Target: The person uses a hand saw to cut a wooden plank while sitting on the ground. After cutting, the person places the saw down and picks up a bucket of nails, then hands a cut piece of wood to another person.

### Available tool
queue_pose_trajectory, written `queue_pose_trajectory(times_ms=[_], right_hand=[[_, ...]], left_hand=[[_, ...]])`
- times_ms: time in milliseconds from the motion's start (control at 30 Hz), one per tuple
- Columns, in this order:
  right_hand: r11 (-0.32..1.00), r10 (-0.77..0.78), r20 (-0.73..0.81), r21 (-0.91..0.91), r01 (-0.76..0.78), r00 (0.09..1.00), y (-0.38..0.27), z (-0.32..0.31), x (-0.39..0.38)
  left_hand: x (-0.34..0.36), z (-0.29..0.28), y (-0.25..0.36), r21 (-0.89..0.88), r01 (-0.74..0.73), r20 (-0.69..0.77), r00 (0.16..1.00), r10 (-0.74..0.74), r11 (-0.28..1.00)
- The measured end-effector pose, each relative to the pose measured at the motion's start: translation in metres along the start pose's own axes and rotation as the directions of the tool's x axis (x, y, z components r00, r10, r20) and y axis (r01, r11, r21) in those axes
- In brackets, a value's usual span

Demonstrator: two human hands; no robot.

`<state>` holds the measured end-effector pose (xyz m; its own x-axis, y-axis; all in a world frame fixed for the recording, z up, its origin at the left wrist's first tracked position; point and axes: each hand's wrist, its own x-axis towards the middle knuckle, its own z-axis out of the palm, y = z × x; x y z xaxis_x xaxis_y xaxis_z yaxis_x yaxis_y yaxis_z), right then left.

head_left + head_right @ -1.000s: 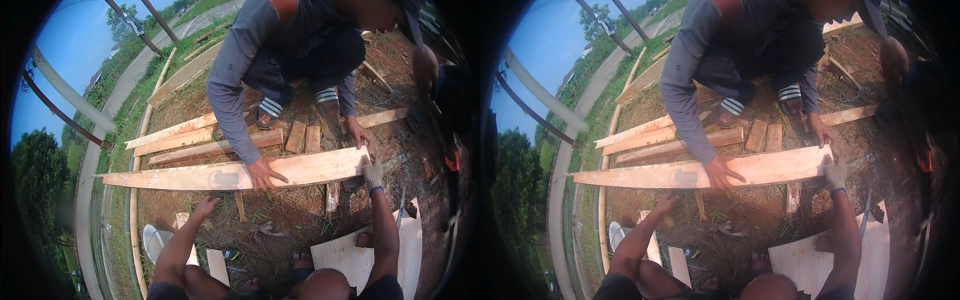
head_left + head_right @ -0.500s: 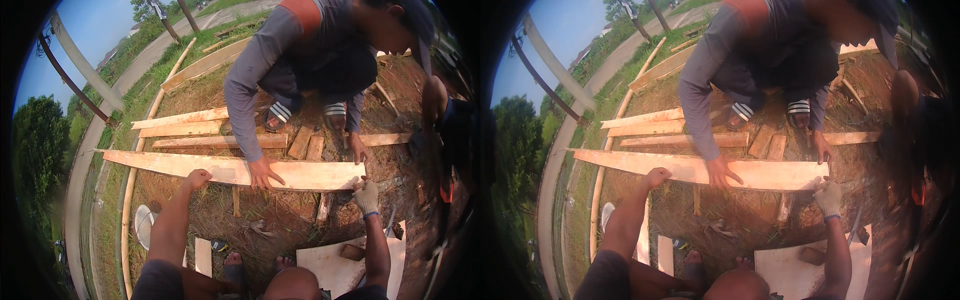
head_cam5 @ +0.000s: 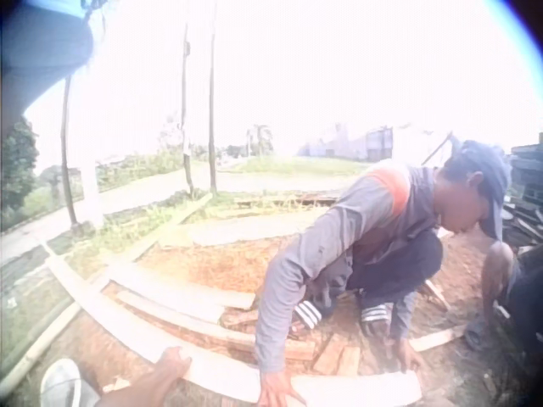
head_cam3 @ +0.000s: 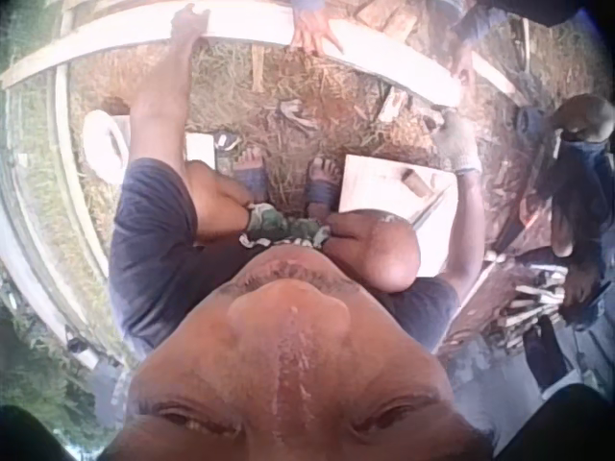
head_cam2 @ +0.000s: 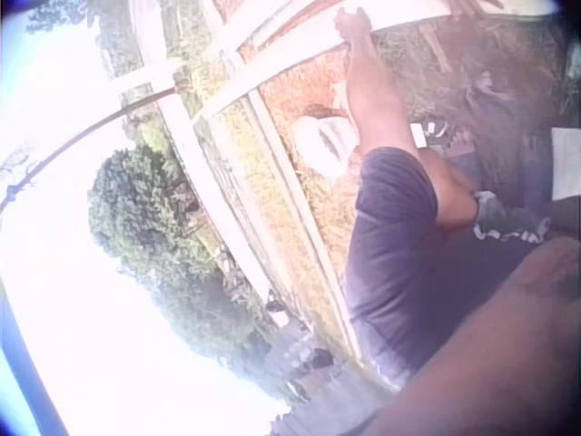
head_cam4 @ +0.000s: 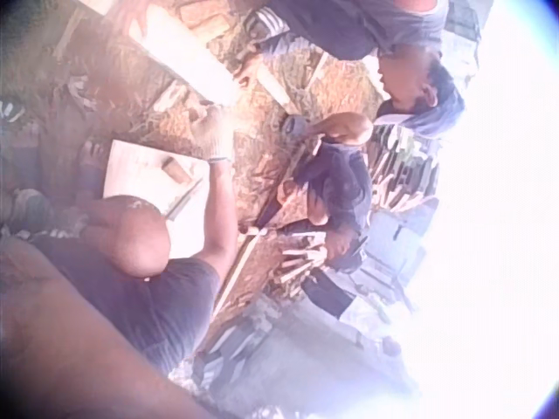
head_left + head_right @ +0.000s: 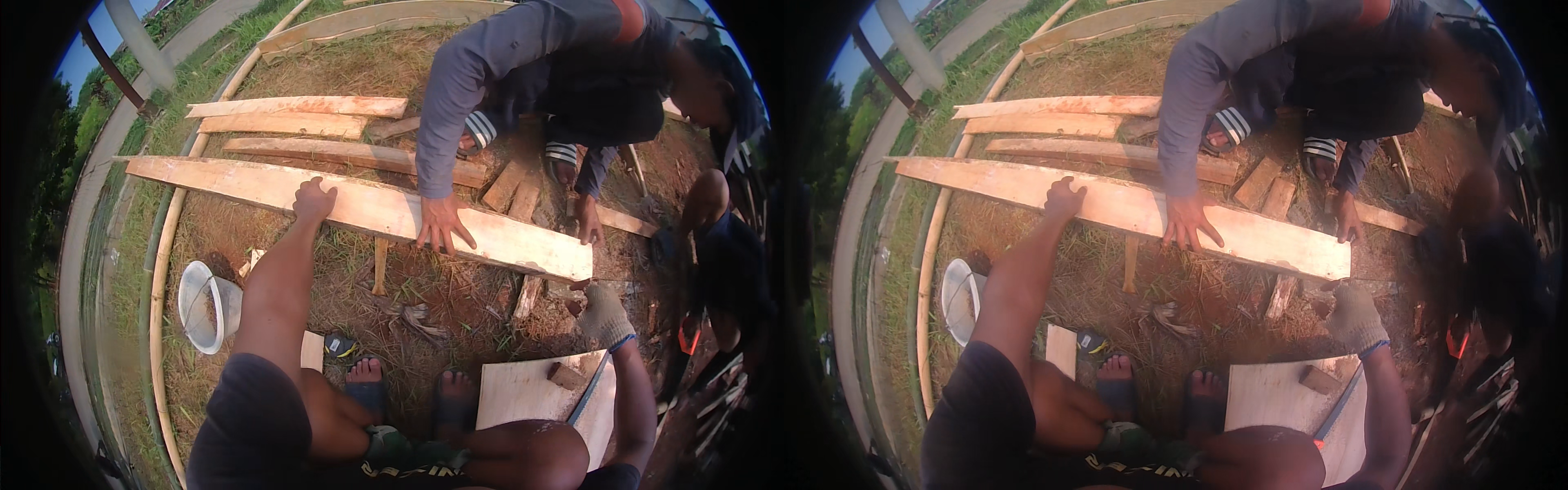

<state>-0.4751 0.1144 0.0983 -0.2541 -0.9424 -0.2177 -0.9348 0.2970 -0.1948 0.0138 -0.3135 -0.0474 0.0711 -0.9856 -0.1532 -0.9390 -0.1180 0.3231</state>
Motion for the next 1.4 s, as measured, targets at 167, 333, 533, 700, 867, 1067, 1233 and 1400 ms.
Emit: queue_pose_trajectory(times_ms=[167, 333, 533, 700, 867, 1067, 1233, 1400], right_hand=[[0.990, -0.033, 0.281, -0.125, 0.071, 0.959, -0.068, -0.024, 0.014], [0.968, -0.117, 0.460, -0.147, 0.205, 0.880, -0.080, 0.025, 0.017], [0.968, -0.084, 0.516, -0.159, 0.192, 0.852, -0.075, 0.085, -0.027], [0.967, -0.089, 0.558, -0.149, 0.206, 0.825, -0.057, 0.108, -0.023], [0.979, 0.067, 0.648, -0.190, 0.076, 0.758, -0.020, 0.114, -0.028], [0.968, -0.015, 0.628, -0.187, 0.170, 0.778, -0.037, 0.123, -0.002], [0.967, -0.041, 0.667, -0.159, 0.197, 0.744, -0.054, 0.124, -0.001], [0.966, -0.081, 0.669, -0.130, 0.224, 0.739, -0.065, 0.129, -0.010]], left_hand=[[0.001, 0.028, -0.001, 0.035, 0.019, -0.031, 0.999, -0.018, 0.999], [0.035, 0.035, 0.006, 0.069, -0.021, 0.056, 0.998, 0.017, 0.997], [0.050, 0.060, -0.002, 0.149, -0.083, 0.061, 0.995, 0.075, 0.985], [0.114, 0.054, -0.052, 0.214, -0.230, 0.101, 0.972, 0.213, 0.949], [0.063, 0.062, -0.007, 0.053, -0.309, 0.139, 0.944, 0.300, 0.950], [0.082, 0.046, -0.045, -0.087, -0.327, 0.198, 0.920, 0.338, 0.941], [0.056, 0.032, -0.042, -0.079, -0.378, 0.267, 0.883, 0.385, 0.922], [0.028, 0.008, -0.035, -0.080, -0.397, 0.335, 0.853, 0.400, 0.914]])
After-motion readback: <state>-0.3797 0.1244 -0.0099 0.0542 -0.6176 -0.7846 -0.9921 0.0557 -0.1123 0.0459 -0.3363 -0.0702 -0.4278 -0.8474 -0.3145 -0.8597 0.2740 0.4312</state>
